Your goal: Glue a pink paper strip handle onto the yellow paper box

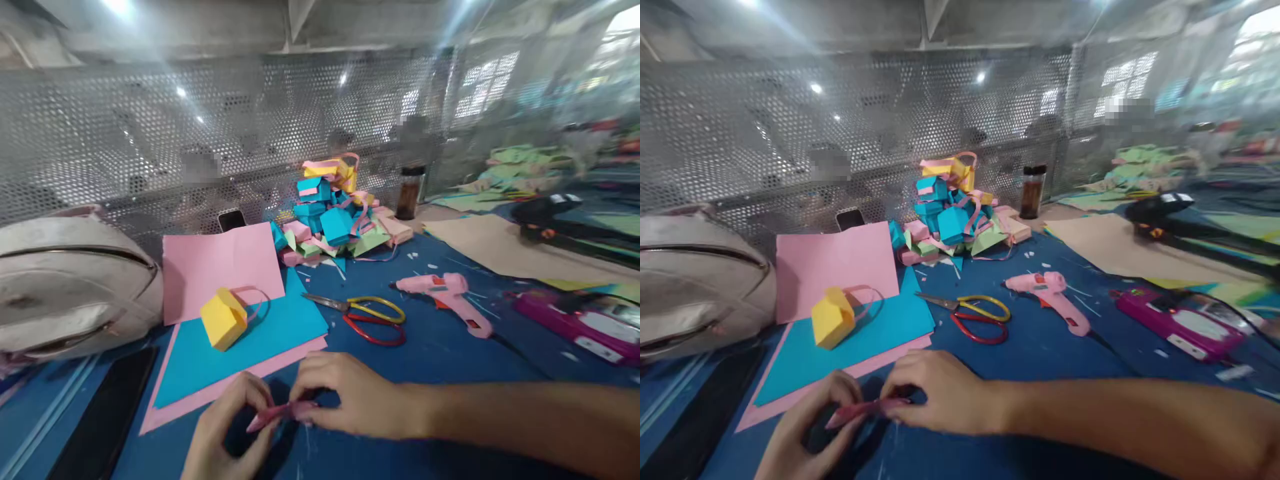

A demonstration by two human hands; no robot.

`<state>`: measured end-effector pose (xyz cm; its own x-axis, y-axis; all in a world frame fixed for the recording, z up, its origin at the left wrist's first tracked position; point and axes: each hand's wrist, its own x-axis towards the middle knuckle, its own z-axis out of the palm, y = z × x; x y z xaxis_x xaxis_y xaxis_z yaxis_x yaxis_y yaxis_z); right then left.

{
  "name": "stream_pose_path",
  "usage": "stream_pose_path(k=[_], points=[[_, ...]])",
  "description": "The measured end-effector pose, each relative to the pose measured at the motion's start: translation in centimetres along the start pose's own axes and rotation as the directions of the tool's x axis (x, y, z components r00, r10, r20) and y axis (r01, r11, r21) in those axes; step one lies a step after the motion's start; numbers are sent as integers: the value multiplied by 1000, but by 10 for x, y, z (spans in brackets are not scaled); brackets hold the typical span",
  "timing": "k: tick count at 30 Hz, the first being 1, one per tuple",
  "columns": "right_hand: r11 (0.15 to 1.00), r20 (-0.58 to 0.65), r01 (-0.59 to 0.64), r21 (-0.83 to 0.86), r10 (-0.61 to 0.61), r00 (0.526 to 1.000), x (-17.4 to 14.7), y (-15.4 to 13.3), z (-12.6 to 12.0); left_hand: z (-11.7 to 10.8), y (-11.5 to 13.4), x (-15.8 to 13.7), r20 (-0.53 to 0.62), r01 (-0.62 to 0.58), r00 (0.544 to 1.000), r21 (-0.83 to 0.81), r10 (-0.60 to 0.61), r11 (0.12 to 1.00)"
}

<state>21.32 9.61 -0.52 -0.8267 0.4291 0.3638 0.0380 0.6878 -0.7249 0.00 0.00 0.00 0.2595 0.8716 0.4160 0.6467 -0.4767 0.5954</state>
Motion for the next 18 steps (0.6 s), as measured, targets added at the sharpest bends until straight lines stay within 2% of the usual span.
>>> stream_pose_path(k=[4,9,13,16,18], points=[[999,-21,-48,-2,48,999,-5,2,2,5,-3,-1,19,39,999,20,-39,999],[996,27,-78,-39,79,997,-7,0,3,5,2,2,98,-8,995,1,8,1000],[986,13,45,-160,-44,999,-8,-1,4,4,5,5,163,-28,986,-1,28,1000],[951,44,161,-263,-155,987,-9,0,6,6,0,3,198,49,979,42,-56,998],[943,46,182,-280,-176,983,-10,-1,6,7,-6,1,217,118,968,42,-125,992]])
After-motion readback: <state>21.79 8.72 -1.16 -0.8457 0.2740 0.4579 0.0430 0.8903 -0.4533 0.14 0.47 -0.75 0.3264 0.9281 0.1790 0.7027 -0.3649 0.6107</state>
